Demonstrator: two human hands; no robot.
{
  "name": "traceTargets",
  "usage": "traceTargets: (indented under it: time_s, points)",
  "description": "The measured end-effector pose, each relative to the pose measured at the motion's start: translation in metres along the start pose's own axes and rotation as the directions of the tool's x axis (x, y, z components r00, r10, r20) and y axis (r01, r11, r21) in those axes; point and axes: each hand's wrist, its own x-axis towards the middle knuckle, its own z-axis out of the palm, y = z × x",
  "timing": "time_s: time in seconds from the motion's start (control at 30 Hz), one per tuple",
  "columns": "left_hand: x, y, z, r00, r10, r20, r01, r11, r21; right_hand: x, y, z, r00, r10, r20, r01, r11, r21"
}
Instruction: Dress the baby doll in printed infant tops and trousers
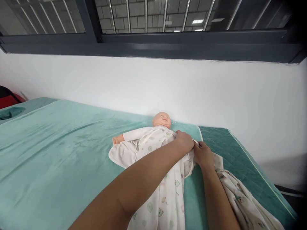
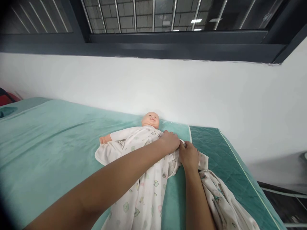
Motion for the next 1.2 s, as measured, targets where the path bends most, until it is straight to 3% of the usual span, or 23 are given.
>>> traceTargets:
  time_s: [0.23, 0.4, 0.67, 1.0, 1.1, 1.2]
  points:
    - [-0.003, -0.002, 0.005, 0.997, 0.013, -0.073, -0.01, 0.999, 0.035, 0.002, 0.004, -0.001, 1.0, -0.011, 0.014, 0.01, 0.996, 0.092]
    - [-0.015, -0.01, -0.008, 0.994, 0.037, -0.099, -0.029, 0.996, 0.081, 0.001, 0.005, -0.005, 0.998, -0.05, -0.026, 0.054, 0.981, 0.188]
    - [-0.035, -0.035, -0.034, 0.991, 0.064, -0.117, -0.052, 0.993, 0.109, 0.003, 0.013, -0.009, 0.998, 0.004, -0.064, 0.014, 0.96, 0.279]
    - [-0.054, -0.055, -0.042, 0.991, 0.077, -0.105, -0.06, 0.986, 0.153, 0.004, 0.017, -0.013, 0.996, 0.028, -0.087, 0.014, 0.894, 0.448]
    - [-0.053, -0.054, -0.041, 0.99, 0.082, -0.116, -0.068, 0.991, 0.119, 0.002, 0.015, -0.016, 0.995, 0.088, -0.036, -0.047, 0.779, 0.625]
    - [-0.048, -0.047, -0.036, 0.993, 0.064, -0.098, -0.059, 0.997, 0.058, 0.001, 0.016, -0.02, 0.998, 0.066, -0.006, -0.026, 0.473, 0.881]
